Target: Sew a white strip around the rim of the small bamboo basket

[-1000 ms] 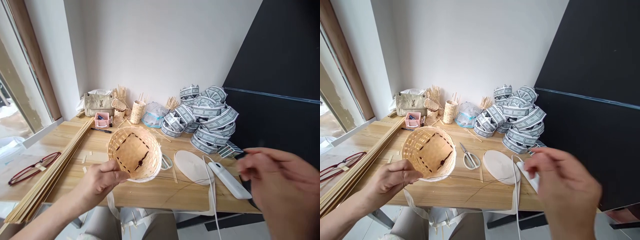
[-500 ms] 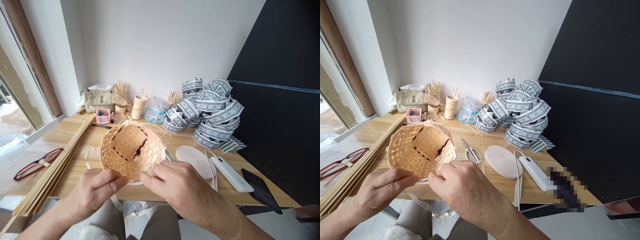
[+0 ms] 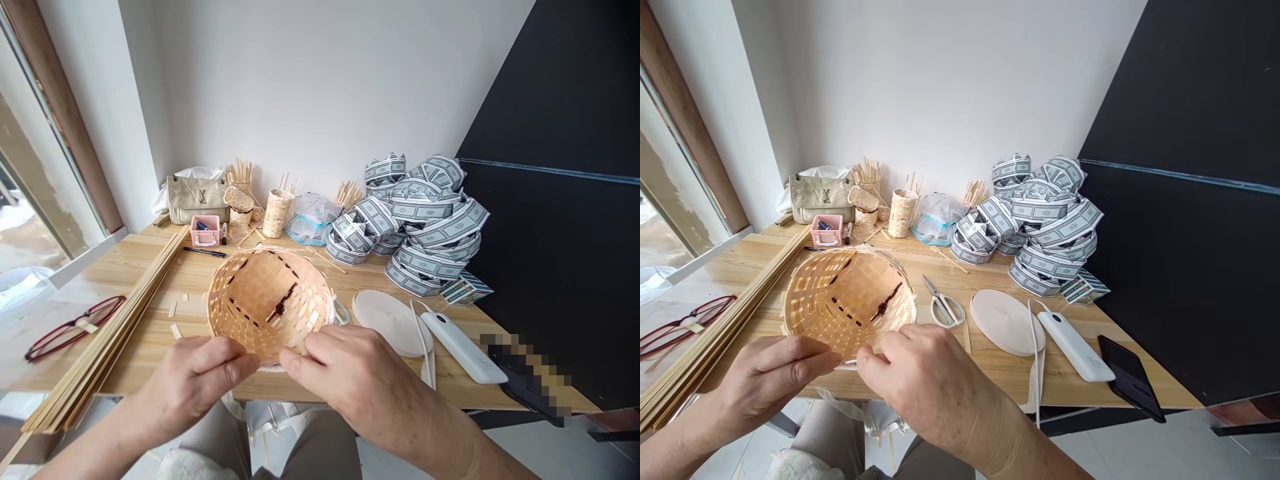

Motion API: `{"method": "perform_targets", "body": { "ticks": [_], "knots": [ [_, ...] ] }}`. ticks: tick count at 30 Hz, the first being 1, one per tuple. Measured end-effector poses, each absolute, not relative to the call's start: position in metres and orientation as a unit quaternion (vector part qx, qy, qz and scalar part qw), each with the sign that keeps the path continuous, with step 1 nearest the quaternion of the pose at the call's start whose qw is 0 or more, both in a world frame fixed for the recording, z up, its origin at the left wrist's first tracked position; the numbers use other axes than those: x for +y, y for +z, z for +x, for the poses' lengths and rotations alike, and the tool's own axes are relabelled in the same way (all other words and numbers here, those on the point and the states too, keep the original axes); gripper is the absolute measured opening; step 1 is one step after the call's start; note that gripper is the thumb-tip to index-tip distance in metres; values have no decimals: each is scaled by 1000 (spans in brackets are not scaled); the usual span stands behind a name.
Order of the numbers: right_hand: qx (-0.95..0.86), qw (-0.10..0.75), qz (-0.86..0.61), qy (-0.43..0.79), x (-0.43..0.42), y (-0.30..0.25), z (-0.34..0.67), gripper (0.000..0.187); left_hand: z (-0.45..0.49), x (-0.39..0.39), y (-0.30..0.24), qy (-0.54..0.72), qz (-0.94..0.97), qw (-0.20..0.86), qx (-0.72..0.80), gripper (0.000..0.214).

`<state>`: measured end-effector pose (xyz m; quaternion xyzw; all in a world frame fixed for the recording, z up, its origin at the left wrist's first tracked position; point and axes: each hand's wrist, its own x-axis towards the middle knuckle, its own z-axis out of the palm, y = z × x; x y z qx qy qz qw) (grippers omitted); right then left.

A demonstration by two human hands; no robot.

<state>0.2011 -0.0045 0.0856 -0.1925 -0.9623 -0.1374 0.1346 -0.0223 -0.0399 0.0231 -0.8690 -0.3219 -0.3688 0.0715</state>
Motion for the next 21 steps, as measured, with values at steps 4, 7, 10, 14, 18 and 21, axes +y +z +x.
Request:
{"method": "perform_targets", "body": {
  "ticks": [4, 7, 10, 14, 18, 21],
  "knots": [
    [-968, 108, -192, -123, -2, 88, 204, 16, -20, -34, 29, -362, -881, -13, -303, 26],
    [-975, 89, -181, -89, 5, 91, 208, 18, -17, -27, 38, -323, -883, -146, -308, 27],
    [-981, 71, -174, -44, 13, 92, 210, 18, -15, -19, 48, -288, -854, -304, -310, 26],
    [-983, 63, -170, -4, 19, 91, 212, 18, -13, -13, 55, -258, -773, -482, -322, 27],
    [-984, 86, -158, 20, 20, 88, 213, 21, -12, -11, 56, -254, -742, -531, -321, 22],
    [-982, 103, -150, 58, 19, 87, 213, 25, -10, -13, 55, -252, -746, -533, -309, 21]
  ]
}}
